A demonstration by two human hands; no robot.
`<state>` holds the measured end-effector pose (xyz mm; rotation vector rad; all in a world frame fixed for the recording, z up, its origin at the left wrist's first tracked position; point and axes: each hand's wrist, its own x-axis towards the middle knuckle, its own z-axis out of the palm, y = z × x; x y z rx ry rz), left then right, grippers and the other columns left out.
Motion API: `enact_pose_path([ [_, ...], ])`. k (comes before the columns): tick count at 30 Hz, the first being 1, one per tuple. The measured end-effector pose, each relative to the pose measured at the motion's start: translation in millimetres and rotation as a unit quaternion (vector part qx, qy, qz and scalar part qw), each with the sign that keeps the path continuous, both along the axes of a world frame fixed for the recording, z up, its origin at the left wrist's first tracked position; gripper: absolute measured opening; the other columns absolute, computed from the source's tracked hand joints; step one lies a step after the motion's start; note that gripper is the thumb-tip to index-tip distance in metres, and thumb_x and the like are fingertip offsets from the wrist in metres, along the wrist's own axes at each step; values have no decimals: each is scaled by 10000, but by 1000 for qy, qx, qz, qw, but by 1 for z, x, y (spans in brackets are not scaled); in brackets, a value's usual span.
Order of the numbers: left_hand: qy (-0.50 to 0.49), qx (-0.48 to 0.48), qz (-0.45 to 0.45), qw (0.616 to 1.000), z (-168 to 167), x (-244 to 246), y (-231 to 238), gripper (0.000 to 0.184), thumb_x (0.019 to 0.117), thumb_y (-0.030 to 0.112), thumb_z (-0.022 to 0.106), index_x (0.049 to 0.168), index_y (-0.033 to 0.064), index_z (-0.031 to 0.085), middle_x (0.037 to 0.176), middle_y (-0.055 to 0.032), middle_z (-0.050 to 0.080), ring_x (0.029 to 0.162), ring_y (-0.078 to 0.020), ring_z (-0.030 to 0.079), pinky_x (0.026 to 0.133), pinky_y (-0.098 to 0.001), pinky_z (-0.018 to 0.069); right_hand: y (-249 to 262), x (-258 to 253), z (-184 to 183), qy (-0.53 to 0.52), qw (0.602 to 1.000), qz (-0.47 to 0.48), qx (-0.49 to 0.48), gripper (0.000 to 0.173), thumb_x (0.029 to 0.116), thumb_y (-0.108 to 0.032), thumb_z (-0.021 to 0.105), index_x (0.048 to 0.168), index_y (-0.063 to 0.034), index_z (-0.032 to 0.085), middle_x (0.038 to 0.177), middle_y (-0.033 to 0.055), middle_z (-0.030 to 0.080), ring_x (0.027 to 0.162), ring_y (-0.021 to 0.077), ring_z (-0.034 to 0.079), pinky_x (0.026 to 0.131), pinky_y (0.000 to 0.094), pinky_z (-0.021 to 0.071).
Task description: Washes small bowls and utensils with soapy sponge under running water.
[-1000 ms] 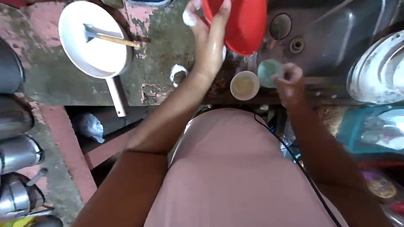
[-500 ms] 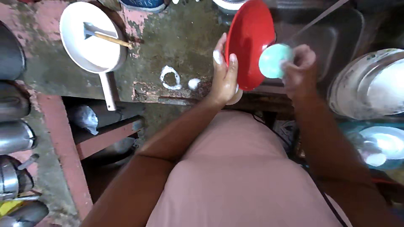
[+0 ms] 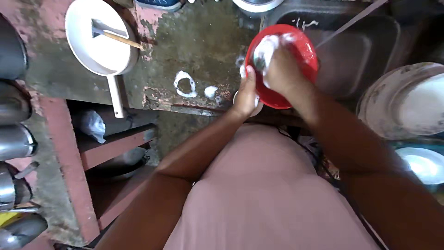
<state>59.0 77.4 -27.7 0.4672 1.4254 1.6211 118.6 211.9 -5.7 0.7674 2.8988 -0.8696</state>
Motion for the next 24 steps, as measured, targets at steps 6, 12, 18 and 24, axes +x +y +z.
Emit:
enact_pose_path([
  [6,100,81,20,991,-2,-52,-16,612,1131,353,234,1614,-2,111,1585,-178,389,1426,-210,459,1198,-426,413,-11,-3,-6,-149,986,67,-29,242,851,-76,739,1083,-18,702,1151,246,662,1102,456,636,888,685,525],
  [12,33,40,-23,998,7,-60,-16,560,1141,328,186,1621,39,164,1537,-152,461,1397,-176,486,1182,-386,420,-37,-51,11,-11,1000,-6,-23,526,813,-79,748,1312,1,603,1370,253,574,1330,397,523,1119,552,430],
  [18,71,96,-31,992,-10,-92,-36,557,1131,273,259,1616,17,163,1592,-173,389,1430,-237,456,1177,-462,432,-35,-34,-16,-201,979,-14,-8,268,858,-110,742,1077,35,692,1198,286,641,1151,493,605,909,708,500],
  [24,22,33,-82,996,4,-88,-35,561,1142,351,172,1615,49,175,1532,-148,461,1399,-172,483,1185,-385,418,-68,-60,2,66,994,-64,-55,434,944,-154,646,1348,-5,596,1366,206,610,1322,305,559,1122,469,450],
])
